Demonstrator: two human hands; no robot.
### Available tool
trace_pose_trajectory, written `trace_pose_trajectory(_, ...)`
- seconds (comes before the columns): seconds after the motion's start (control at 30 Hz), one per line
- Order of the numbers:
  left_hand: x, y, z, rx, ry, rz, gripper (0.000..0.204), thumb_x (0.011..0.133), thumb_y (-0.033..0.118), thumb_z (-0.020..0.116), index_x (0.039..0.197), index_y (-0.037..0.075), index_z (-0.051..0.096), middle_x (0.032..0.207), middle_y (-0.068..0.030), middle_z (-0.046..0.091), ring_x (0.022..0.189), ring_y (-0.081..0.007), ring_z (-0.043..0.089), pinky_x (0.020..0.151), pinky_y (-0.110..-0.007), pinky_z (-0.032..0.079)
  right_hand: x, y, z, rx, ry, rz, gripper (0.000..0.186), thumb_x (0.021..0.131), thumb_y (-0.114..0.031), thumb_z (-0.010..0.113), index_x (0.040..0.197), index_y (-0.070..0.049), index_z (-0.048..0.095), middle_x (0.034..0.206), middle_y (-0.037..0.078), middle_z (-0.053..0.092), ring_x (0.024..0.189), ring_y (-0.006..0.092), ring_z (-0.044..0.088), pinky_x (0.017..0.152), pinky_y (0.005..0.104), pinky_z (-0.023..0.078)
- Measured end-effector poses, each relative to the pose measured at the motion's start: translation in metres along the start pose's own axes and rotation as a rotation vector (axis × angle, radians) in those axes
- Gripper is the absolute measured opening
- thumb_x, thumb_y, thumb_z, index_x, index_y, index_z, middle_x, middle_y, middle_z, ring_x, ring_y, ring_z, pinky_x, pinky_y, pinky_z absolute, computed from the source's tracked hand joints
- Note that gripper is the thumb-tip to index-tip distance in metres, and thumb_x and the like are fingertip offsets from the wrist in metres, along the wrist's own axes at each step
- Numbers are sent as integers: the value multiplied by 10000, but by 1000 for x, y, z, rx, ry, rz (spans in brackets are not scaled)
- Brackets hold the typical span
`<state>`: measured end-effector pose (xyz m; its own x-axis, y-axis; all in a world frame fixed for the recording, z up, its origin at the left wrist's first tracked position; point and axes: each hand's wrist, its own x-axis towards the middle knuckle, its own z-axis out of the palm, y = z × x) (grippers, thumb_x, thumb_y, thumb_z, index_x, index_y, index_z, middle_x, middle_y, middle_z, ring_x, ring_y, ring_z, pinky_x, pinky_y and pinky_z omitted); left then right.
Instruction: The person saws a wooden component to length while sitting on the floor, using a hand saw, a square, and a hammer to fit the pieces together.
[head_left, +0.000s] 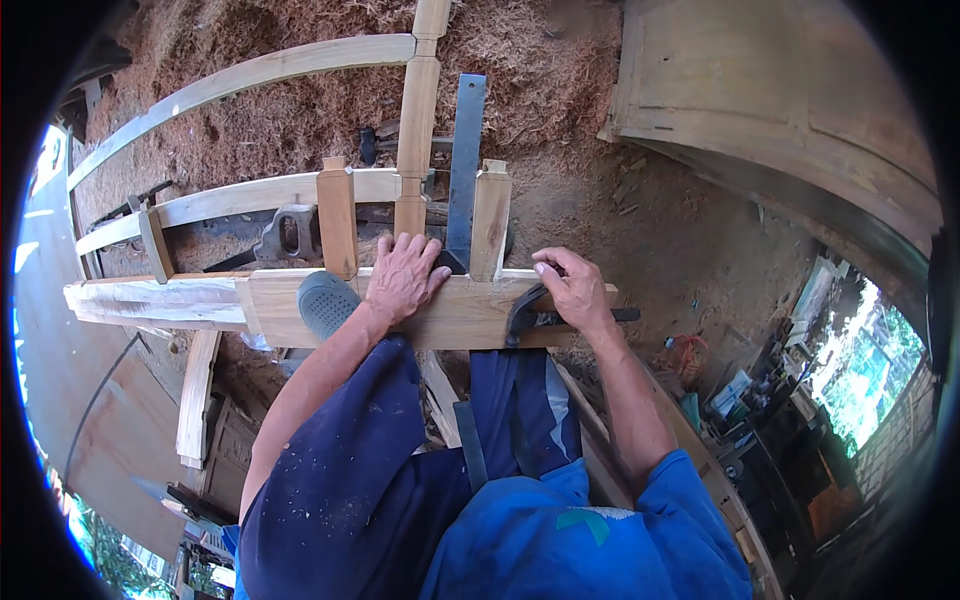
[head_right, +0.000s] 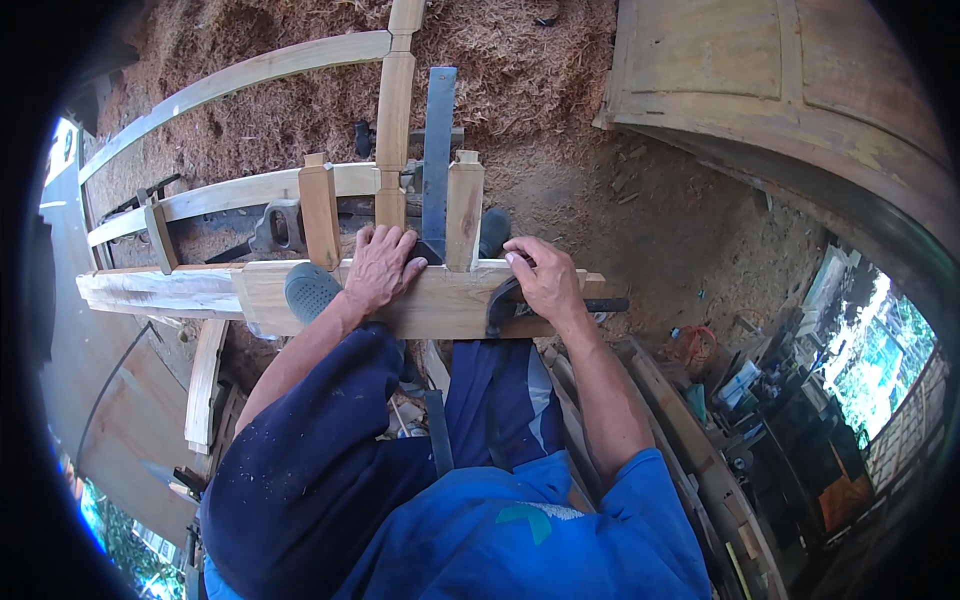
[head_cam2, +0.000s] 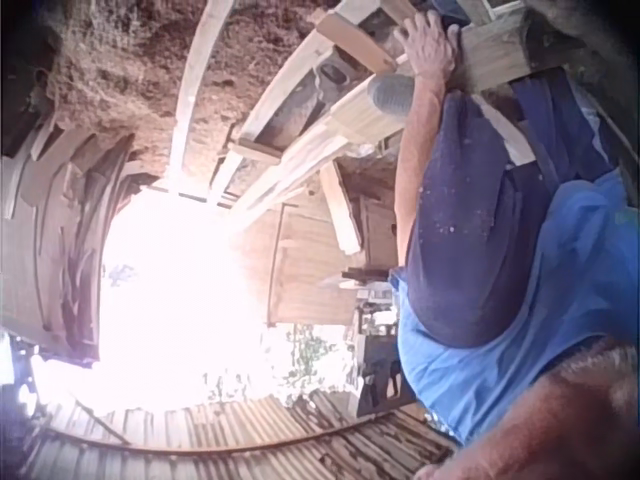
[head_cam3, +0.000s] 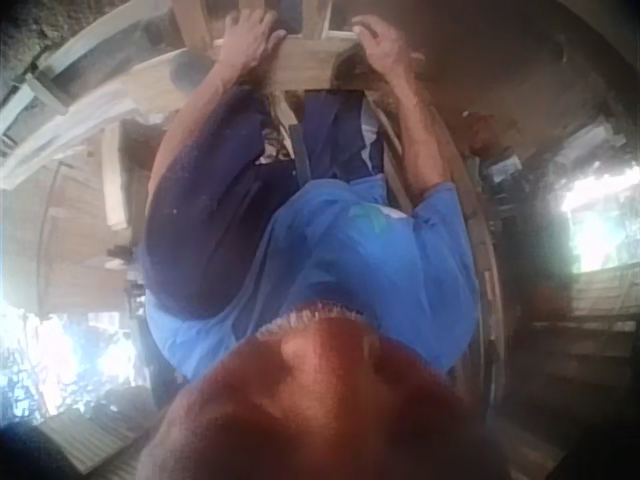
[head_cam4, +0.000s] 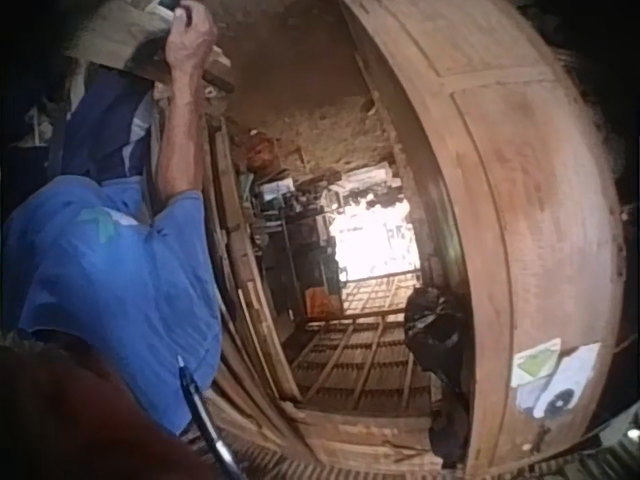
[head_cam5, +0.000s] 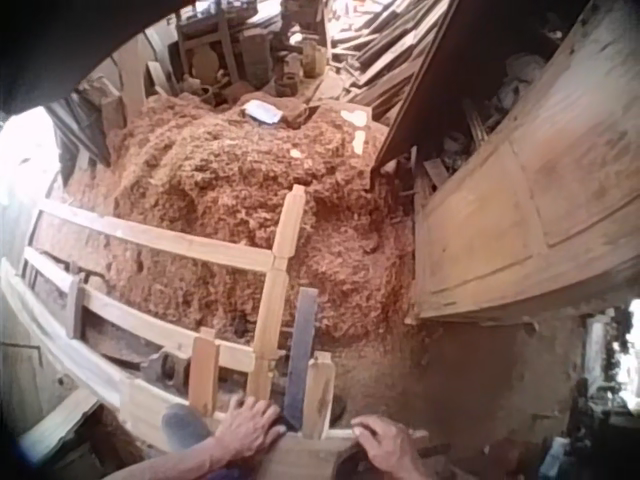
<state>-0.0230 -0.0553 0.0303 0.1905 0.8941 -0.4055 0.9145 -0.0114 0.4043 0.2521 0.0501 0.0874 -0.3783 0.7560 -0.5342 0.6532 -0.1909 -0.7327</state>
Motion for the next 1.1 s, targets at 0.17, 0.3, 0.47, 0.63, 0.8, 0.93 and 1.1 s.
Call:
trace_pose_trajectory(0.17, -1, -1, -4, 7, -17, 63, 639, 859, 610, 627, 1187, 68, 540, 1013, -96, 534, 1015, -263, 501, 930, -421, 366, -5, 13, 5, -45, -36, 81, 319, 921, -200, 661, 1182, -16, 660, 1114, 181, 686, 983, 308, 685, 846, 391, 541)
trace_pose_trajectory(0.3, -5, -7, -17, 45, -84, 39, 790, 753, 715, 644, 1182, 62, 530, 1020, -92, 522, 1010, -254, 492, 924, -419, 363, 51, -22, 35, 91, 195, 27, 702, 895, -374, 733, 1430, 0, 476, 1299, 238, 592, 1135, 318, 631, 949, 407, 512)
trace_pose_trajectory(0.47, 5, -2, -5, 0, -72, 100, 913, 678, 757, 650, 1228, 41, 520, 1015, -98, 516, 1010, -261, 498, 916, -416, 365, 144, 13, 75, 678, 136, 99, 589, 895, -440, 768, 1278, -15, 628, 1159, 91, 658, 1033, 175, 617, 895, 314, 496)
trace_pose_trajectory(0.63, 0, -9, -5, 17, -19, 86, 835, 709, 718, 663, 1212, 64, 533, 1034, -82, 524, 1037, -247, 495, 919, -408, 366, 139, 18, 103, 884, 191, 89, 331, 909, -322, 779, 1067, -43, 699, 932, -13, 681, 835, 77, 592, 775, 256, 481)
trace_pose_trajectory(0.8, -6, -3, -2, -17, -132, 110, 806, 725, 706, 660, 1201, 68, 535, 1032, -74, 525, 1035, -242, 501, 922, -406, 369, 121, 20, 106, 945, 311, 133, 292, 914, -286, 769, 1047, -33, 708, 930, 2, 687, 828, 85, 601, 754, 252, 488)
trace_pose_trajectory(0.93, -2, -7, -1, 17, -68, 115, 808, 714, 713, 657, 1201, 78, 542, 1030, -68, 530, 1031, -241, 506, 921, -404, 373, 123, 20, 105, 939, 291, 136, 282, 909, -281, 773, 1036, -37, 713, 922, 3, 687, 818, 87, 603, 750, 253, 490)
trace_pose_trajectory(1.1, -2, -7, -2, 8, -143, 109, 800, 728, 703, 658, 1215, 79, 541, 1040, -69, 538, 1039, -243, 510, 922, -409, 376, 118, 18, 108, 895, 379, 151, 292, 904, -283, 777, 1040, -32, 714, 911, 1, 685, 817, 92, 605, 750, 256, 492)
